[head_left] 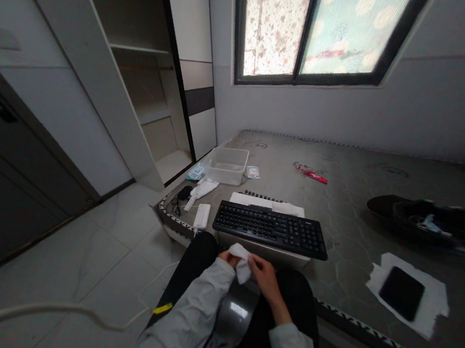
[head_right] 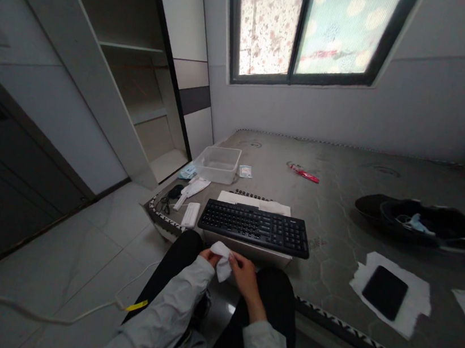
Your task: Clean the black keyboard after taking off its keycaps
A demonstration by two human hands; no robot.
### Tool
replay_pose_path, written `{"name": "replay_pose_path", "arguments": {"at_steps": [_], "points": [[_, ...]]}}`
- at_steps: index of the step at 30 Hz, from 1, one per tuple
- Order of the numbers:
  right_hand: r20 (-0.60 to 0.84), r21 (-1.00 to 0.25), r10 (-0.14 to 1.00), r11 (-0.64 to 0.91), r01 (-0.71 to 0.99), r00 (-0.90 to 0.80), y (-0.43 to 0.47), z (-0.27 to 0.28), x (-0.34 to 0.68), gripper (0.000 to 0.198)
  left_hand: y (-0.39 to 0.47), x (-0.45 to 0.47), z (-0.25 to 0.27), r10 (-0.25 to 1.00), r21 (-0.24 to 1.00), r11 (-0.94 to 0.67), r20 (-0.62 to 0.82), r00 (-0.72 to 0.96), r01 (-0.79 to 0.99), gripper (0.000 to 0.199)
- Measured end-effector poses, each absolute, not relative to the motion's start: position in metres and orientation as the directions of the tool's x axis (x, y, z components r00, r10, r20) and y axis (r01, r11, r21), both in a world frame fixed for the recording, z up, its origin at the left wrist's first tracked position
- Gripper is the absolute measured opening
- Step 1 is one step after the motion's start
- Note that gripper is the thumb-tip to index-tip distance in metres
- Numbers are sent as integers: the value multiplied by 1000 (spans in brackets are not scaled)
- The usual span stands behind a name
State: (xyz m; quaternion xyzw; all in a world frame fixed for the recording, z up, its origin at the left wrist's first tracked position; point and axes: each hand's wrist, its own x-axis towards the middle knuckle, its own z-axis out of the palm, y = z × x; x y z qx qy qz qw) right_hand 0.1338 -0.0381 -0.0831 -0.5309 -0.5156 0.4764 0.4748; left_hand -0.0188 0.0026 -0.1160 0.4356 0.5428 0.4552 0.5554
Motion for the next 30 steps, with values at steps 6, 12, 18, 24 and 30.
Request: {"name": "replay_pose_path", "arguments": {"at_steps": [6, 12, 18, 24, 30], "points": [[-51, -990, 996, -61, 125, 79, -36, -85, 134, 68, 8, -20, -119, 974, 973, 225, -225, 0, -45, 34], [-67, -985, 996, -76, 158, 58, -33, -91, 134, 62, 4, -21, -114, 972, 972, 234, -234, -18, -9, 31], [-73, -997, 997, -73, 19, 1, -34, -90, 134, 52, -2, -23, -99, 969, 969, 247, -247, 23, 9, 31], [22, -998, 995, 28, 61, -97, -38, -84, 133, 52, -3, -23, -96, 973, 973, 231, -231, 0, -8, 26], [54, -978, 997, 42, 206, 51, -42, -76, 133, 52, -2, -20, -97, 973, 972, 231, -230, 30, -34, 24]]}}
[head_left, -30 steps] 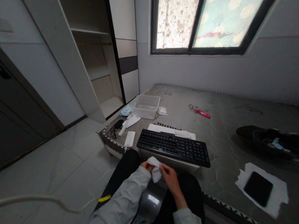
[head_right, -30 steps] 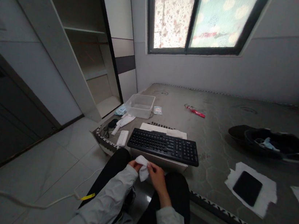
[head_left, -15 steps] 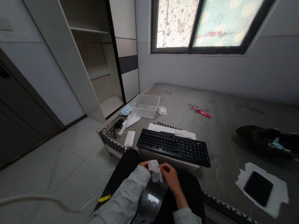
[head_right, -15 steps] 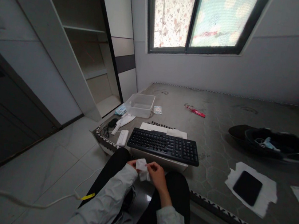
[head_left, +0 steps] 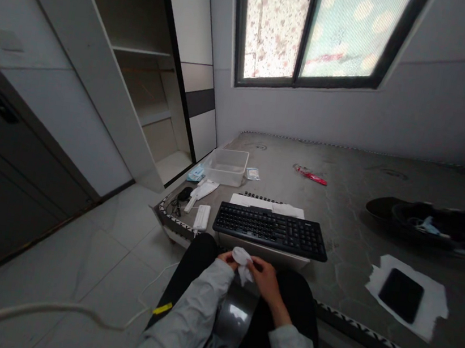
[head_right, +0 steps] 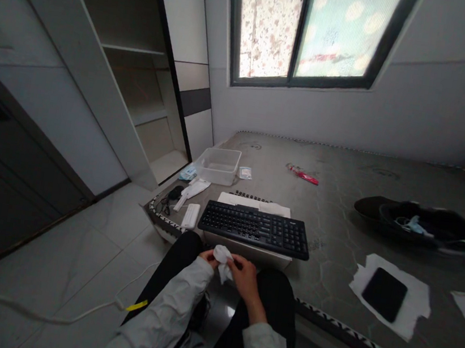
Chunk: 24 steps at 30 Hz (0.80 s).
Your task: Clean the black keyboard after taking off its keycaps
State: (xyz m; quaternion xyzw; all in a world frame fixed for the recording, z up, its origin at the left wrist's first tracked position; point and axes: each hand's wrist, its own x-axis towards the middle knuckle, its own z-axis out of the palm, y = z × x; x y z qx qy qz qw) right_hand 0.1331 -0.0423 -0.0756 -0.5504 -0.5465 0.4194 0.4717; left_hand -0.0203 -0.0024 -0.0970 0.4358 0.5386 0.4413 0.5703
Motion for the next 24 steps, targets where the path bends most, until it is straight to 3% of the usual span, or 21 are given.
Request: {"name": "replay_pose_path", "arguments": {"at_steps": [4, 12, 24], "points": [[32, -973, 992, 3, 232, 122, -41, -78, 137, 57, -2, -20, -102, 970, 973, 227, -224, 94, -32, 34], [-58, -996, 987, -68, 63, 147, -33, -96, 138, 53, -5, -17, -108, 968, 987, 153, -141, 207, -41, 57], [-63, -972, 995, -80, 220, 83, -39, -86, 132, 51, -6, -18, -109, 973, 978, 206, -199, 120, -47, 49]]}}
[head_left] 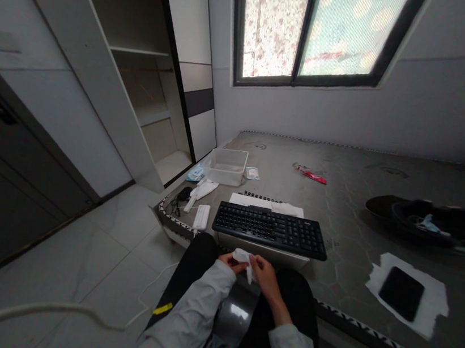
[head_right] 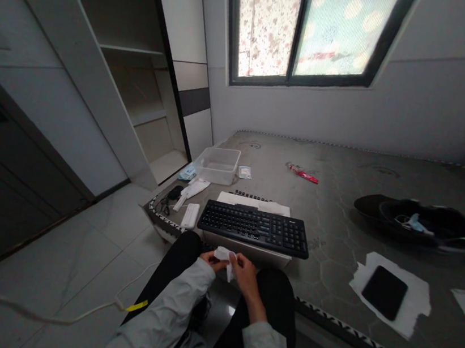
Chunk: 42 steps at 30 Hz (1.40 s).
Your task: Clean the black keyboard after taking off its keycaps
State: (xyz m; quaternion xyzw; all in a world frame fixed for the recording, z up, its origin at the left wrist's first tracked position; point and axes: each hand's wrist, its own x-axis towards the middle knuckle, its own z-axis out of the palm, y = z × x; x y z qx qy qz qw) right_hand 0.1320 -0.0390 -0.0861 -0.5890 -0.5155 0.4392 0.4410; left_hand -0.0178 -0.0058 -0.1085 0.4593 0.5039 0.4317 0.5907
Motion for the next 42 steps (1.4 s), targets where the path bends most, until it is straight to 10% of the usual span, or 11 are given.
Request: {"name": "replay_pose_path", "arguments": {"at_steps": [8, 18, 42], "points": [[-49, -946, 995, -75, 314, 90, -38, -93, 132, 46, -8, -16, -105, 966, 973, 224, -215, 141, -50, 52], [-77, -994, 997, -77, -82, -9, -32, -97, 136, 58, -7, -15, -102, 965, 956, 262, -264, 2, -130, 45], [42, -966, 999, 36, 255, 18, -43, -74, 134, 55, -7, -13, -99, 987, 981, 157, -157, 9, -118, 68]]}}
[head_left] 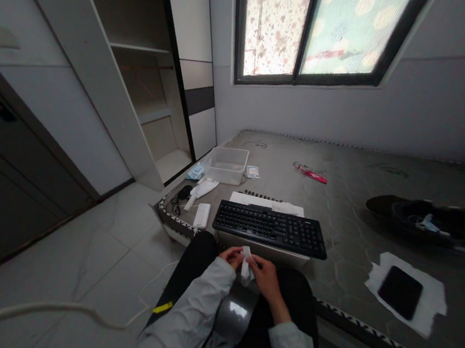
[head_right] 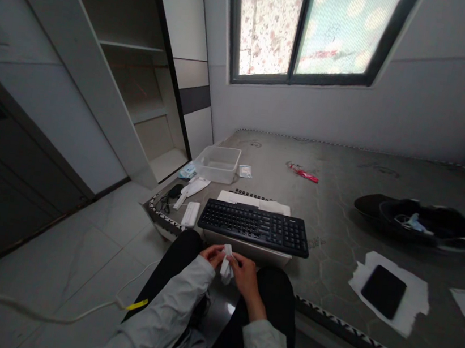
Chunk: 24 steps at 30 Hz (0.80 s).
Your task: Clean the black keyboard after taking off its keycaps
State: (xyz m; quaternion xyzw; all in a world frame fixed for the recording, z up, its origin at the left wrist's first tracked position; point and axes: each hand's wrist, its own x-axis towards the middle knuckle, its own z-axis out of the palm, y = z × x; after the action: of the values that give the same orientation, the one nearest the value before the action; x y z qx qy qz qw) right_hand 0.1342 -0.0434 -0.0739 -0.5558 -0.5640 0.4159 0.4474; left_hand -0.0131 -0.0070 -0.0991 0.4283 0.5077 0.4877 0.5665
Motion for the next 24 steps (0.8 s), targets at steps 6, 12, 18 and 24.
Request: {"name": "replay_pose_path", "arguments": {"at_steps": [6, 12, 18, 24], "points": [[46, -982, 998, 38, 183, 40, -38, -85, 138, 60, -9, -16, -106, 992, 996, 81, -83, 97, 26, 62], [2, -999, 999, 4, 39, -32, -35, -91, 139, 60, -15, -20, -96, 990, 945, -135, 115, 85, 298, 45], [-78, -996, 997, -79, -28, -24, -38, -81, 135, 61, -13, -26, -93, 988, 933, -123, 83, 130, 337, 42], [-115, -993, 993, -115, -9, -5, -39, -81, 136, 55, -12, -27, -96, 979, 930, -146, 86, 187, 338, 42]]}}
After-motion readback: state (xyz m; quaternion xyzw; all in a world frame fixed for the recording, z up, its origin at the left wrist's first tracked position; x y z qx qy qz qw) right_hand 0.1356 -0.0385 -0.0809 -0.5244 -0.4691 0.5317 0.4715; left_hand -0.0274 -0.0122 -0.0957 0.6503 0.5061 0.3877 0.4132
